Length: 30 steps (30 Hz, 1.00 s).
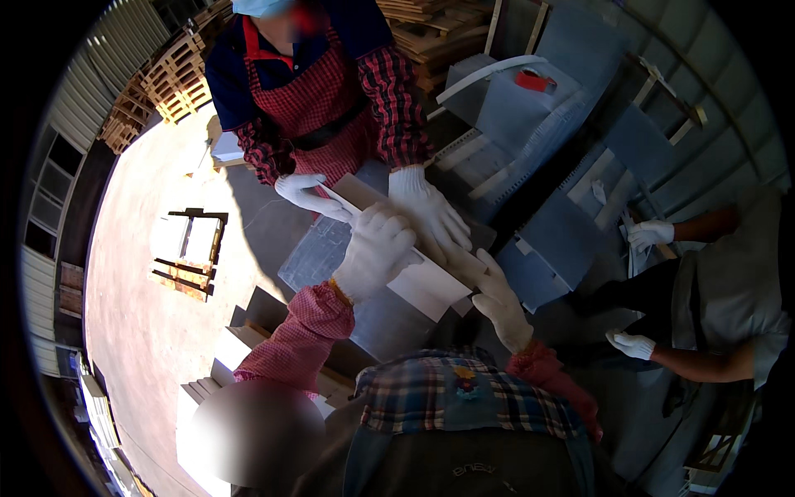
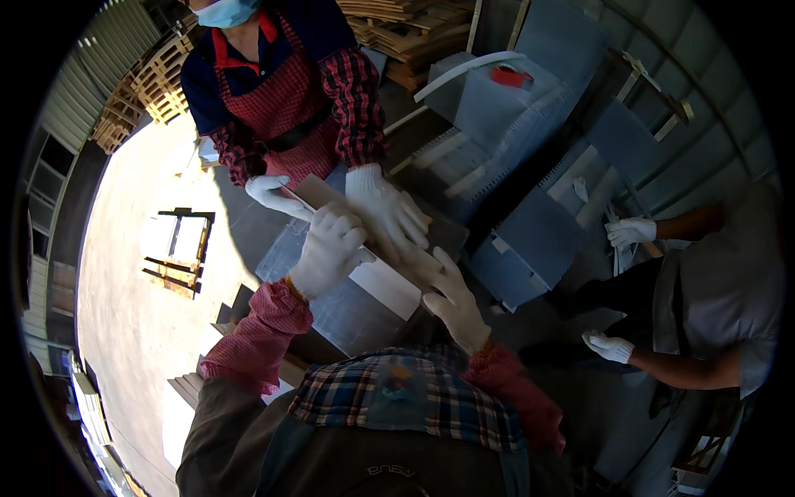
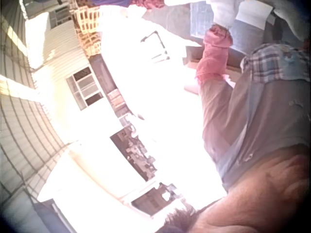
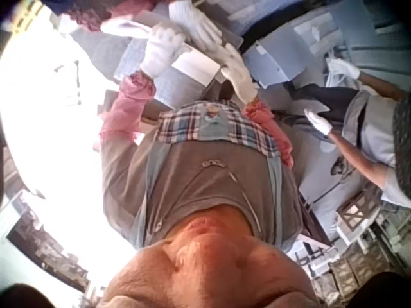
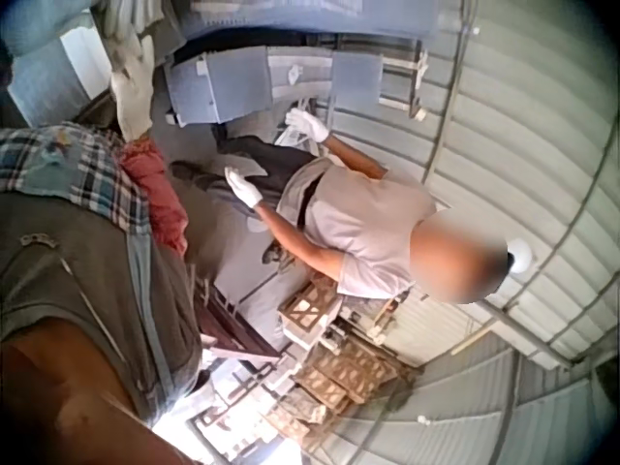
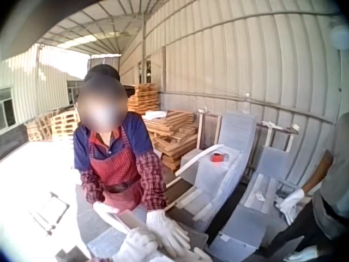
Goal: The person places gray rectangular panels into a cardboard box, inserts plastic sheeting between layers, and stacks the panels. A coworker assists by handing over panels and applying tape to the box.
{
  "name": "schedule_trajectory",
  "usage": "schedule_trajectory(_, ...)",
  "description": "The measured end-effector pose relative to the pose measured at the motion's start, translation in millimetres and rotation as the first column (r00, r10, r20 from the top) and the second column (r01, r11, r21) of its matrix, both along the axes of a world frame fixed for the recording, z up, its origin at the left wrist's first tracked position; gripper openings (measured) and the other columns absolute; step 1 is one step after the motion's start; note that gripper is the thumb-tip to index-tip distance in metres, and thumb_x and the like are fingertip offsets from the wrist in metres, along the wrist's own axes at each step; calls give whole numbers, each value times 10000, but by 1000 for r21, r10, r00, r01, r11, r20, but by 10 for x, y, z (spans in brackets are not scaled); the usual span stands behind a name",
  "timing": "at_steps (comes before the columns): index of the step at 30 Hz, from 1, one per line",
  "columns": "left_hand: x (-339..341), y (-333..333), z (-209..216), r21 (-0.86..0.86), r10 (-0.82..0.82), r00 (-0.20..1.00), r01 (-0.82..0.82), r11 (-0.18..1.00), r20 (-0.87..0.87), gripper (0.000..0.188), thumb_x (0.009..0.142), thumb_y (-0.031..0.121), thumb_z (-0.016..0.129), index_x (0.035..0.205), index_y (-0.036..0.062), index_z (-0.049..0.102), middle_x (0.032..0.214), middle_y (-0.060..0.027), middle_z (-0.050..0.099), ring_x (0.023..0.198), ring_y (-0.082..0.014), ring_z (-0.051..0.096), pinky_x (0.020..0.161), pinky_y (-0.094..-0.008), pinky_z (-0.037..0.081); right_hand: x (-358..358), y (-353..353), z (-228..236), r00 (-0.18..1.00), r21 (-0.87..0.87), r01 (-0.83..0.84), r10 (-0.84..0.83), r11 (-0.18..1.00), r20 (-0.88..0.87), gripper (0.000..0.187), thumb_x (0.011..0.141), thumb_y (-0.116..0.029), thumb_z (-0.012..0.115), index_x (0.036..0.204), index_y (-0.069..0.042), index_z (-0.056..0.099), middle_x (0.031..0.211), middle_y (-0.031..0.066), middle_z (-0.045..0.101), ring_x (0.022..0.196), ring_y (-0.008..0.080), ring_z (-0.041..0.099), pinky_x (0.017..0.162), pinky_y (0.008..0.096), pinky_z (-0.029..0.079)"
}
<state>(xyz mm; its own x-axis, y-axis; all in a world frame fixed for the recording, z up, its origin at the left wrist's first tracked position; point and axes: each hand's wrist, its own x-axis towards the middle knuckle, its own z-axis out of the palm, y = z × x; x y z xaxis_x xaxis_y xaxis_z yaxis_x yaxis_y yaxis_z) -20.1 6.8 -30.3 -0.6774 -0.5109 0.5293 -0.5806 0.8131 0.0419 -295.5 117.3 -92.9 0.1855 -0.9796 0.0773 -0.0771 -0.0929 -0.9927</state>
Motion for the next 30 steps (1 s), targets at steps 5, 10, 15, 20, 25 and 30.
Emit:
schedule_trajectory(5, 56, -11, 63, 78, -10, 997, 4, 997, 76, 374, 773, 359, 781, 990, 95, 630, 1052, -92, 598, 1113, -356, 565, 1072, -522, 405, 77, -2, 31, 982, -170, 25, -56, 985, -182, 721, 888, -291, 756, 1479, 10, 473, 1551, 211, 430, 1435, 323, 436, 1165, 414, 373)
schedule_trajectory(10, -55, -81, 74, 142, 17, 992, -35, 989, 128, 408, 852, 445, 700, 1050, 96, 624, 1069, -102, 598, 1128, -364, 553, 1117, -538, 362, 218, -45, 92, 955, -99, 196, -213, 976, -207, 829, 875, -315, 795, 1529, -3, 393, 1470, 193, 491, 1359, 313, 503, 1123, 392, 409)
schedule_trajectory(15, -279, -291, -84, 27, -14, 1000, 15, 1000, -10, 368, 899, 454, 636, 1034, 115, 684, 1093, -83, 670, 1165, -304, 574, 1103, -474, 383, 305, -86, 21, 949, -67, 278, -285, 958, -135, 817, 902, -282, 781, 1535, 38, 376, 1488, 210, 475, 1343, 293, 514, 1102, 370, 427)
schedule_trajectory(20, -297, -378, -215, 63, -119, 991, 122, 991, -54, 354, 947, 449, 610, 1076, 127, 685, 1084, -103, 643, 1131, -330, 587, 991, -469, 446, 390, -131, -17, 915, -3, 401, -401, 916, 50, 530, 1045, -181, 601, 1499, 38, 440, 1384, 179, 582, 1220, 248, 580, 1030, 352, 468)
schedule_trajectory(25, -301, -347, -202, 243, -14, 1000, 11, 970, 11, 322, 964, 407, 597, 968, 111, 722, 964, -104, 686, 991, -308, 629, 930, -447, 475, 439, -149, -45, 894, -182, 404, -429, 896, -130, 389, 1048, -181, 588, 1381, 19, 573, 1270, 168, 645, 1102, 283, 636, 983, 380, 487)
schedule_trajectory(30, -286, -326, -204, 227, 30, 999, -23, 974, -24, 305, 947, 385, 613, 945, 106, 736, 890, -96, 704, 912, -303, 649, 894, -450, 490, 461, -218, 214, 642, -617, 141, -546, 774, -538, 470, 936, -251, 698, 1317, 6, 603, 1225, 194, 638, 1088, 393, 620, 985, 442, 489)
